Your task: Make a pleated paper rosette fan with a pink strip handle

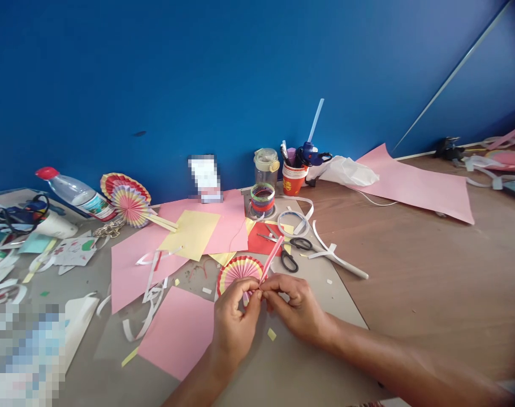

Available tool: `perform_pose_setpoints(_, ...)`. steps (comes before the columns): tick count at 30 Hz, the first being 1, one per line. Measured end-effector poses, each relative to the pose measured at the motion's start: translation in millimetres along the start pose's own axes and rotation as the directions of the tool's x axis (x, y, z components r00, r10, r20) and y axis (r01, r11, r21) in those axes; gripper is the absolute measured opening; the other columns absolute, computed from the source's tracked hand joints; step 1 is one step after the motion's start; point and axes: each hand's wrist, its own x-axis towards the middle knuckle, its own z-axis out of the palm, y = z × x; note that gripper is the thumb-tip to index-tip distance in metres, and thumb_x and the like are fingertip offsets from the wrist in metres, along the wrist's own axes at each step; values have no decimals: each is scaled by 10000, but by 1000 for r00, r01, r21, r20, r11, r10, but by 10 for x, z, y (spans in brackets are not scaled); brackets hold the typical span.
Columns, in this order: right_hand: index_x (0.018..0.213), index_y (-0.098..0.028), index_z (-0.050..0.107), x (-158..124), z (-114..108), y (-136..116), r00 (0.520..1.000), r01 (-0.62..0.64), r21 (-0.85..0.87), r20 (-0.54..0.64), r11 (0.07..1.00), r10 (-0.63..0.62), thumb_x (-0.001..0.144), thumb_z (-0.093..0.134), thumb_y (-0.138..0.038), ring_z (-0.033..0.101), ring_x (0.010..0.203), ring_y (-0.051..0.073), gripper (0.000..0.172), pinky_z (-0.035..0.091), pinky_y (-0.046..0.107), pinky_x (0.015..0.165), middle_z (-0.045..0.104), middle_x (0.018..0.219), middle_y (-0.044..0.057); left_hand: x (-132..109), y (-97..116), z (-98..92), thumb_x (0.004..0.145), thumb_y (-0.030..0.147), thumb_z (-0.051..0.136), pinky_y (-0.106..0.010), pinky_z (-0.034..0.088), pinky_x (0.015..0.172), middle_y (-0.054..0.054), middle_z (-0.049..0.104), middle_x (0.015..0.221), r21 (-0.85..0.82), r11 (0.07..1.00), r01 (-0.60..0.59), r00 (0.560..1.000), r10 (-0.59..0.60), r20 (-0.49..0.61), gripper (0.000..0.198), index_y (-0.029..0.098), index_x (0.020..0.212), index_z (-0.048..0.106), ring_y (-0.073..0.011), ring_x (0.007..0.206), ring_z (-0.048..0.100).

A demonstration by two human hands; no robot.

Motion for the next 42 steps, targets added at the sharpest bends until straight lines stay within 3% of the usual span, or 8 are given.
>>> perform_pose_setpoints(5,758,-203,630,8,0,-14,999,22,-48,-34,999,-24,815,497,-130,569,588,123,162,435,233,577,629,656,4,8,4,16,811,142,500,-238,513,673,-30,689,801,-10,1000,-25,999,25,22,132,190,826,622,-147,738,645)
perform_pose_setpoints(12,719,-196,616,29,15,1,993,-118,37,-23,992,119,784,497,-117,543,561,116,157,416,226,547,611,634,-7,-7,-24,31,817,131,506,-237,510,709,-26,695,841,-42,999,12,1000,-11,28,150,193,865,634,-148,777,650)
perform_pose_setpoints(21,702,-189,608,37,23,-11,983,-181,108,-6,978,183,760,494,-114,522,531,104,148,405,223,528,578,596,-18,6,-4,30,832,134,500,-220,496,680,-15,683,806,-17,1000,18,999,-17,43,140,191,836,627,-132,736,635)
perform_pose_setpoints(28,693,-165,582,69,22,-2,917,-396,375,110,838,384,735,538,-184,484,478,77,64,378,206,473,552,589,-31,27,-52,45,838,132,496,-208,498,673,-9,675,780,-19,999,-32,999,33,40,140,186,826,624,-119,711,632)
perform_pose_setpoints(35,711,-152,607,127,-39,56,881,-474,523,282,708,381,750,620,-275,508,433,63,130,378,209,476,614,618,-22,24,-60,46,827,122,491,-204,500,623,-4,678,746,80,994,-71,997,69,28,144,190,819,618,-118,667,637)
perform_pose_setpoints(39,704,-146,611,127,-20,97,870,-492,567,304,660,388,742,653,-308,498,419,55,172,357,199,455,626,620,-18,21,-78,37,831,123,493,-212,514,646,-16,695,765,139,986,-92,996,88,31,145,187,820,623,-128,699,655)
perform_pose_setpoints(42,699,-143,614,115,8,110,877,-479,564,280,673,389,731,666,-307,499,412,55,175,359,196,447,624,611,-21,24,-101,38,833,128,507,-216,523,677,-20,701,794,179,971,-157,987,159,4,130,185,852,623,-130,731,662)
